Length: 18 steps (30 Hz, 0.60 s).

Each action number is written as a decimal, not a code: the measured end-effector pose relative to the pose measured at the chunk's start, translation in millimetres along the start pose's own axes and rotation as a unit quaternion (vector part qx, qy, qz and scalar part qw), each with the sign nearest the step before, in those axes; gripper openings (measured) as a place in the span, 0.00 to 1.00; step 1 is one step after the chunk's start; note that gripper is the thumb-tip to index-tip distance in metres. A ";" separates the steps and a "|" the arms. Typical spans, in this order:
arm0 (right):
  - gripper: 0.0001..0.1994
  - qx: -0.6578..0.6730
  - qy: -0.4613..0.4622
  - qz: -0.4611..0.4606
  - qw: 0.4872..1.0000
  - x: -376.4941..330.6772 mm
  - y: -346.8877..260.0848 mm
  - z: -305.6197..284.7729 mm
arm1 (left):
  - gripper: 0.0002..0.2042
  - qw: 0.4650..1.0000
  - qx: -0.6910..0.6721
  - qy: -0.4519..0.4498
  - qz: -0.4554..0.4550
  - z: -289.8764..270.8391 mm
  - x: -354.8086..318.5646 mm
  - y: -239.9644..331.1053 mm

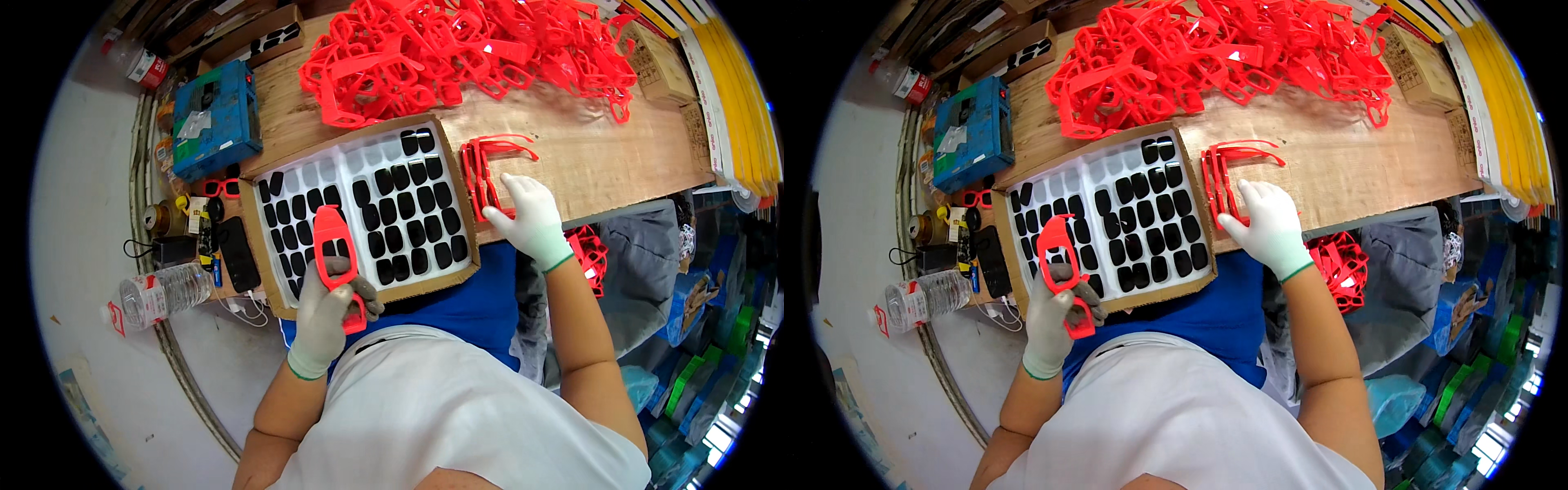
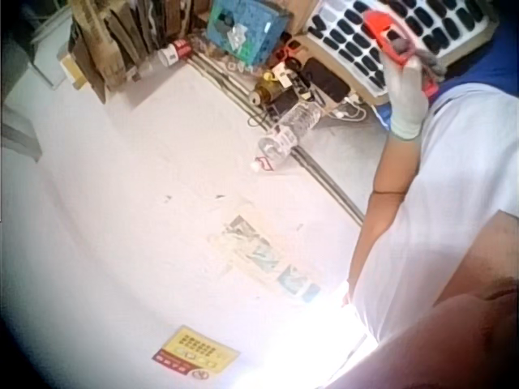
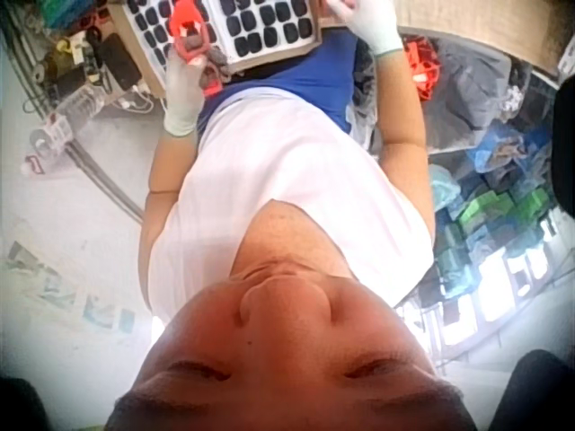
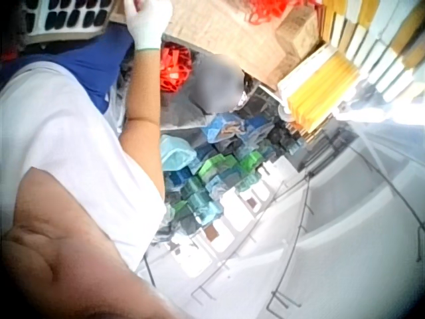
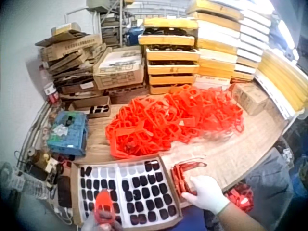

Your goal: The person repeatedly picks up red plastic frames and black lenses from a tray. They insert each lens into the frame by hand, then place the assembled unit on the table. The process is repeated for multiple units throughout the clip.

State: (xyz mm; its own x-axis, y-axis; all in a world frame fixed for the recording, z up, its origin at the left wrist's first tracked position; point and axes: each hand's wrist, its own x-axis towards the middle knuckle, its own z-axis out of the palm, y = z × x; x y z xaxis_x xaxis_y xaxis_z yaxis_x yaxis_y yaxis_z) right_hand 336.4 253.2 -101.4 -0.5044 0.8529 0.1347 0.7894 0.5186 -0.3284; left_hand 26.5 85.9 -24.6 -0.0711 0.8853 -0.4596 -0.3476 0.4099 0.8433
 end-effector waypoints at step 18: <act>0.17 -0.083 -0.272 0.209 0.936 165.3 -103.8 68.9 | 0.14 0.985 0.105 -0.110 0.079 -41.4 -32.6 -18.8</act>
State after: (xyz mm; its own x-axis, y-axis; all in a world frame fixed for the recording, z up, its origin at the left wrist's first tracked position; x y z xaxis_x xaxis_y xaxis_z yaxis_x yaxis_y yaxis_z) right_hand 147.0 336.3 -109.5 -0.2065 0.8506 -0.4836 0.9783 0.1867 -0.0894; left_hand -3.3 40.2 -37.0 0.1031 0.9585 -0.2657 -0.1465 0.2789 0.9491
